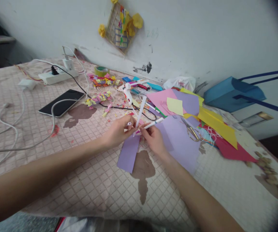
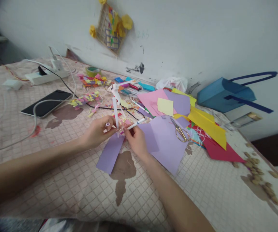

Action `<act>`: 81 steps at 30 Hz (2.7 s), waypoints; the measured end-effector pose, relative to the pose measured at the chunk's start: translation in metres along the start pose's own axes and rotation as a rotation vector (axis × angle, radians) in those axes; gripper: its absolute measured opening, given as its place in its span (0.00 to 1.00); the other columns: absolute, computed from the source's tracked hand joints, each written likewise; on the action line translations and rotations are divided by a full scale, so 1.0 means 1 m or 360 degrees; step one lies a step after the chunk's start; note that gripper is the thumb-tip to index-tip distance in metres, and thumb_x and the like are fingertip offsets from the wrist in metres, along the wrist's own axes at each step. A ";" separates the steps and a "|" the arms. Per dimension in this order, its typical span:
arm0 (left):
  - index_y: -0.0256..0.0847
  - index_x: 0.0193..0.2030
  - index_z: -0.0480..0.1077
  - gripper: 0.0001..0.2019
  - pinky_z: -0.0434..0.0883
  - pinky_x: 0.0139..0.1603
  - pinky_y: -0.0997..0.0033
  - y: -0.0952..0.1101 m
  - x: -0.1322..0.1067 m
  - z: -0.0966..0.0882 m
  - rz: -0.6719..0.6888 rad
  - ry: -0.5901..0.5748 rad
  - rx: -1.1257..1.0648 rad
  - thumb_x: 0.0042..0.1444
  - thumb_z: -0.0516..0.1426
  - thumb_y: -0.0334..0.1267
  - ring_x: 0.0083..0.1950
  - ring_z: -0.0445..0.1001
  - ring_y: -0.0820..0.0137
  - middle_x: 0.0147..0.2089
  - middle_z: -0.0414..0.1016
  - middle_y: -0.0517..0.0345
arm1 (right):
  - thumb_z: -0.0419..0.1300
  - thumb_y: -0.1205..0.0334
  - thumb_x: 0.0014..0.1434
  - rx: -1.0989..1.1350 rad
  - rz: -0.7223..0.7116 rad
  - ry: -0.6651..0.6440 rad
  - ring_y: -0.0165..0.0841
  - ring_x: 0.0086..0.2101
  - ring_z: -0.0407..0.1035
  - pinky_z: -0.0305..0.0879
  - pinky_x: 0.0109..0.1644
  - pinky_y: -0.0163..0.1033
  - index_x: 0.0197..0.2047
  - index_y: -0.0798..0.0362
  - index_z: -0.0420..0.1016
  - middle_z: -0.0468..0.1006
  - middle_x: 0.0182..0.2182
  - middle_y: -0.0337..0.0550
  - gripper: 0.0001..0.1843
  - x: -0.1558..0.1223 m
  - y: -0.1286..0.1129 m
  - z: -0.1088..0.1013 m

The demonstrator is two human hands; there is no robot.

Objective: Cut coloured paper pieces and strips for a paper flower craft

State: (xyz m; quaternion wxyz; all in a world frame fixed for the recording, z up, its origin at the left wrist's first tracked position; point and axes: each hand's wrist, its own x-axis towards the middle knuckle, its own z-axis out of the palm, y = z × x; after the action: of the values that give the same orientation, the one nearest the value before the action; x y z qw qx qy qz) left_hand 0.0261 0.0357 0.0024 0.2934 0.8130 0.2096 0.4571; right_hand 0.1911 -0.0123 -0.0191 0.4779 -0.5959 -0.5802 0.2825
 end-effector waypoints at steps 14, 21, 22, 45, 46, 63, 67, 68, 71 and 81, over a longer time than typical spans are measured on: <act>0.39 0.25 0.54 0.12 0.64 0.31 0.78 -0.001 0.001 0.000 0.0066 -0.0004 0.0131 0.52 0.56 0.28 0.29 0.65 0.79 0.29 0.67 0.63 | 0.53 0.53 0.56 -0.0201 -0.0082 -0.0005 0.30 0.23 0.63 0.58 0.28 0.34 0.33 0.54 0.68 0.70 0.23 0.39 0.12 0.006 0.004 0.001; 0.39 0.26 0.54 0.12 0.63 0.31 0.78 -0.001 0.001 0.000 0.0023 -0.0045 0.0111 0.51 0.56 0.27 0.30 0.66 0.78 0.30 0.68 0.63 | 0.52 0.54 0.56 -0.0232 -0.0084 -0.0038 0.30 0.24 0.63 0.58 0.28 0.35 0.33 0.54 0.68 0.71 0.24 0.39 0.12 0.008 0.005 0.002; 0.39 0.26 0.54 0.12 0.63 0.31 0.78 -0.002 0.001 0.000 0.0023 -0.0045 0.0105 0.51 0.56 0.27 0.30 0.66 0.78 0.30 0.68 0.63 | 0.52 0.53 0.56 -0.0232 -0.0079 -0.0041 0.30 0.24 0.63 0.58 0.29 0.35 0.33 0.54 0.68 0.71 0.24 0.39 0.12 0.008 0.005 0.002; 0.39 0.26 0.55 0.11 0.63 0.31 0.77 -0.003 0.001 0.001 -0.0025 -0.0038 0.0134 0.52 0.56 0.29 0.29 0.66 0.78 0.30 0.69 0.63 | 0.51 0.54 0.58 -0.0349 -0.0152 -0.0143 0.31 0.24 0.63 0.58 0.29 0.35 0.33 0.54 0.67 0.70 0.23 0.39 0.12 0.008 0.002 0.000; 0.39 0.26 0.55 0.11 0.63 0.31 0.77 -0.003 0.001 0.001 -0.0030 -0.0045 0.0123 0.52 0.56 0.29 0.30 0.66 0.78 0.31 0.69 0.63 | 0.51 0.55 0.58 -0.0354 -0.0161 -0.0138 0.30 0.24 0.63 0.57 0.29 0.34 0.33 0.54 0.67 0.70 0.23 0.39 0.11 0.007 0.002 0.000; 0.39 0.27 0.56 0.10 0.63 0.29 0.77 -0.002 0.001 0.001 -0.0030 -0.0017 0.0174 0.51 0.57 0.30 0.28 0.66 0.78 0.29 0.69 0.63 | 0.51 0.58 0.58 -0.0287 -0.0212 -0.0100 0.27 0.19 0.59 0.53 0.24 0.33 0.33 0.52 0.66 0.64 0.19 0.34 0.08 -0.013 -0.004 -0.001; 0.39 0.27 0.56 0.10 0.63 0.29 0.77 -0.001 0.001 0.001 -0.0043 -0.0012 0.0176 0.51 0.56 0.30 0.28 0.66 0.77 0.29 0.69 0.63 | 0.51 0.59 0.58 -0.0298 -0.0216 -0.0112 0.28 0.20 0.60 0.54 0.24 0.33 0.33 0.52 0.65 0.66 0.20 0.36 0.07 -0.013 -0.003 -0.001; 0.39 0.27 0.56 0.10 0.63 0.29 0.77 -0.001 0.001 0.001 -0.0047 -0.0011 0.0171 0.51 0.56 0.30 0.28 0.66 0.77 0.29 0.69 0.63 | 0.51 0.59 0.58 -0.0297 -0.0212 -0.0114 0.28 0.20 0.60 0.54 0.24 0.33 0.33 0.52 0.65 0.66 0.20 0.36 0.07 -0.014 -0.003 -0.001; 0.39 0.27 0.55 0.11 0.63 0.30 0.77 -0.001 0.001 0.002 -0.0050 -0.0013 0.0157 0.51 0.56 0.30 0.28 0.66 0.77 0.29 0.69 0.63 | 0.51 0.59 0.58 -0.0301 -0.0213 -0.0110 0.28 0.20 0.60 0.54 0.25 0.33 0.33 0.52 0.65 0.67 0.21 0.36 0.07 -0.014 -0.003 -0.001; 0.39 0.27 0.57 0.09 0.63 0.30 0.76 -0.004 -0.001 0.002 -0.0056 0.0002 0.0200 0.50 0.56 0.29 0.29 0.66 0.77 0.29 0.68 0.63 | 0.50 0.62 0.58 -0.0461 -0.0348 -0.0149 0.30 0.23 0.62 0.57 0.30 0.34 0.32 0.52 0.66 0.69 0.23 0.38 0.06 -0.019 -0.007 -0.002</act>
State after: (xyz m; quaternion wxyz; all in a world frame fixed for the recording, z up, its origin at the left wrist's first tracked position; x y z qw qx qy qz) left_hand 0.0275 0.0372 -0.0013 0.2496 0.8257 0.2525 0.4384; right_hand 0.1873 -0.0318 -0.0161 0.3876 -0.5781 -0.6976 0.1699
